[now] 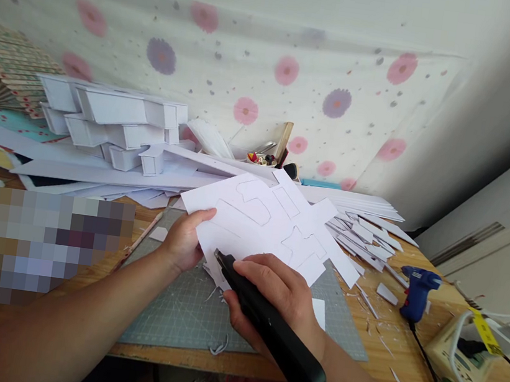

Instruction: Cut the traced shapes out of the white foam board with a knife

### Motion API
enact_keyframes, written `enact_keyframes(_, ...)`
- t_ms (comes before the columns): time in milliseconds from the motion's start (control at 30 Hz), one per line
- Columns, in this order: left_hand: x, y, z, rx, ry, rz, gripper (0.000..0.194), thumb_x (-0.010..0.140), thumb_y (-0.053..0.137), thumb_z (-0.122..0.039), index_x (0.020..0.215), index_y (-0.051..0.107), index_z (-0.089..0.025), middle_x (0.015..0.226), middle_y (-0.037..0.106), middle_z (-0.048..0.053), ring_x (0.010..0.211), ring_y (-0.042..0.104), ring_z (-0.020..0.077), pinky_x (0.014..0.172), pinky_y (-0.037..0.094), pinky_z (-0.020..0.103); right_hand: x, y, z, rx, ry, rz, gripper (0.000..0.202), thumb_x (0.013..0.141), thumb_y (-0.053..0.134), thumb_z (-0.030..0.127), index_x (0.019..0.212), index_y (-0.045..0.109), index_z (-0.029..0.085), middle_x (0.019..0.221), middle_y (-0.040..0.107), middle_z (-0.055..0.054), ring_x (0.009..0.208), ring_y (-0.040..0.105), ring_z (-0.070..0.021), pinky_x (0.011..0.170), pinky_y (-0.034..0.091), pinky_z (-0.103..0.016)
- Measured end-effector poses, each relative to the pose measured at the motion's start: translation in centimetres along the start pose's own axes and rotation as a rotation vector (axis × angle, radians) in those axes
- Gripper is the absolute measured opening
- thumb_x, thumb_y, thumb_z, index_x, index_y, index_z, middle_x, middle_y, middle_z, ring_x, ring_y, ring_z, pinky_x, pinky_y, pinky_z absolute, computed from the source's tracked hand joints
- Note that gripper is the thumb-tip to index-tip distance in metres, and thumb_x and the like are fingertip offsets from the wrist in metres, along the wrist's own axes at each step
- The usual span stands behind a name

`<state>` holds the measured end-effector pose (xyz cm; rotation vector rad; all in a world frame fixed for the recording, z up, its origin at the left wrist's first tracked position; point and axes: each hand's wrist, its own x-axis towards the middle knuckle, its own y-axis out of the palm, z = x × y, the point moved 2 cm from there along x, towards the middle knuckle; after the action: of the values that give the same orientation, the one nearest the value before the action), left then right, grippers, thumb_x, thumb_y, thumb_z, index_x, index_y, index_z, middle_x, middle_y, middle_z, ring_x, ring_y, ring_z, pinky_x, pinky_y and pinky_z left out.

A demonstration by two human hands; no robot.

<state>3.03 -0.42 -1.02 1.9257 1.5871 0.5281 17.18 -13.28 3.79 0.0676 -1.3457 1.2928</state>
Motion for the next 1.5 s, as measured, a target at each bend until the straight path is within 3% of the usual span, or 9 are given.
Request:
enact_keyframes(333,0.1,0.0,-0.2,0.001,-0.005,-0.001,0.045,0.059,0.074,-0.023,0.102,0.065,-0.011,0.079,0.072,0.007,0.071,0.068,0.0267,0.058,0.051,0.031,-0.1,-0.3,0.0,0.022,0.009,0.045,0.034,0.08,0.063,0.016,0.113,0.057,0.023,0.093,0.067,-0.006,0.078,0.067,-0.0153,0.067,0.057,-0.025)
enact_keyframes(867,0.7,-0.4,-0.4,-0.01,0.017,-0.05,0.041,0.061,0.071,-0.018,0.101,0.066,-0.01,0.086,0.073,0.01,0.078,0.069,0.029,0.064,0.055,0.034,-0.3,-0.6,0.4,0.057,-0.033,0.065,0.033,0.079,0.063,0.013,0.111,0.058,0.019,0.088,0.066,-0.006,0.074,0.066,-0.014,0.063,0.056,-0.022)
enact_keyframes(967,1.3,-0.7,-1.2,-0.018,0.006,-0.081,0.038,0.061,0.069,-0.018,0.098,0.067,-0.009,0.083,0.073,0.011,0.074,0.069,0.0283,0.061,0.055,0.034,-1.0,-0.2,0.5,0.065,-0.011,0.086,0.029,0.078,0.062,0.013,0.106,0.059,0.019,0.086,0.066,-0.005,0.07,0.065,-0.0128,0.061,0.055,-0.021)
enact_keyframes(1133,2.6,-1.6,-3.3,-0.046,0.056,-0.185,0.027,0.067,0.065,-0.021,0.093,0.065,-0.013,0.067,0.07,0.003,0.054,0.064,0.0181,0.048,0.049,0.025,-1.7,0.1,1.6,0.092,-0.03,0.083,0.028,0.075,0.057,0.01,0.1,0.06,0.02,0.08,0.067,-0.004,0.064,0.065,-0.0131,0.057,0.054,-0.022)
enact_keyframes(1333,1.6,-0.7,-2.0,-0.037,0.049,-0.041,0.042,0.06,0.069,-0.018,0.101,0.066,-0.009,0.084,0.074,0.01,0.076,0.07,0.0278,0.064,0.056,0.033,-0.5,-1.3,1.9,0.085,0.007,-0.05,0.03,0.076,0.061,0.011,0.105,0.061,0.021,0.088,0.069,-0.005,0.076,0.068,-0.0142,0.065,0.057,-0.02)
enact_keyframes(1500,1.0,-0.5,-1.1,0.012,-0.006,0.042,0.044,0.057,0.074,-0.022,0.098,0.067,-0.007,0.084,0.074,0.012,0.081,0.069,0.0329,0.07,0.056,0.039,-0.3,-0.6,0.9,0.029,-0.005,-0.111,0.029,0.078,0.068,0.014,0.106,0.063,0.019,0.093,0.069,-0.007,0.083,0.068,-0.015,0.072,0.058,-0.02)
